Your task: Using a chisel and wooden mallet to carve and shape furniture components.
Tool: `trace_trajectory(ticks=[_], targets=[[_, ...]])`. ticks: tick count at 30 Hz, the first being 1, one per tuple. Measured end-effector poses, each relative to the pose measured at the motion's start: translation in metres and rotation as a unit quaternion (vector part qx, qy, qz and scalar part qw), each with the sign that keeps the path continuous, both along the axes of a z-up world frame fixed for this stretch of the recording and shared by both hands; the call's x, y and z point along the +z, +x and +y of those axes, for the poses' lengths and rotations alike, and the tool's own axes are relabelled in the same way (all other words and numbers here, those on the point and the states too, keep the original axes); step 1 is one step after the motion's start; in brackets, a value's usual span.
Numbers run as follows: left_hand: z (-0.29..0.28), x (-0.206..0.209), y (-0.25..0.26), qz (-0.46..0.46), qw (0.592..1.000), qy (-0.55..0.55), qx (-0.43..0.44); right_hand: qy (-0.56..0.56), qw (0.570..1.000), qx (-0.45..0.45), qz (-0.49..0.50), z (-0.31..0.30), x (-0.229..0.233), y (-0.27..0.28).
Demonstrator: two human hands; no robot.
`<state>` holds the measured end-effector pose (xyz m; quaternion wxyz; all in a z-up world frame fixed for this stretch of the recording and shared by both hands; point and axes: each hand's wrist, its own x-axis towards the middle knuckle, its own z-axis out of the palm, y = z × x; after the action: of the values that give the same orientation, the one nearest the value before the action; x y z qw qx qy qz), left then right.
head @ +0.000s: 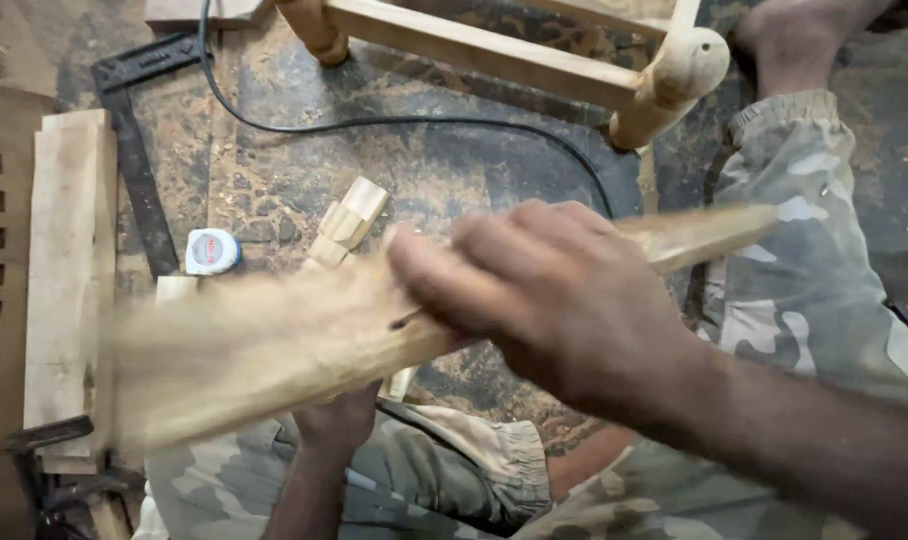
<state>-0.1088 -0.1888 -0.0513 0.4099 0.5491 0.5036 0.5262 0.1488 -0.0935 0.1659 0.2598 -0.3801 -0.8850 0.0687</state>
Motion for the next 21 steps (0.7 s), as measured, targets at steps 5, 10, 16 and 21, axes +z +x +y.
trace_trajectory(ticks=[5, 10, 16, 21], targets=[[0.034, 0.060, 0.033, -0.050, 0.981, -0.016, 0.189, -0.108, 0.991, -0.054, -0.058, 0.010, -0.014, 0.005], [0.128, 0.082, 0.054, -0.046, 0.995, -0.062, 0.065, -0.208, 0.968, -0.140, -0.012, 0.037, -0.051, 0.029], [0.168, 0.070, 0.080, 0.205, 0.961, -0.183, 0.033, -0.218, 0.958, -0.185, 0.021, 0.072, -0.073, 0.069], [0.161, 0.071, 0.082, 0.220, 0.953, -0.208, 0.031, -0.051, 0.985, -0.152, -0.056, 0.098, -0.062, 0.077]])
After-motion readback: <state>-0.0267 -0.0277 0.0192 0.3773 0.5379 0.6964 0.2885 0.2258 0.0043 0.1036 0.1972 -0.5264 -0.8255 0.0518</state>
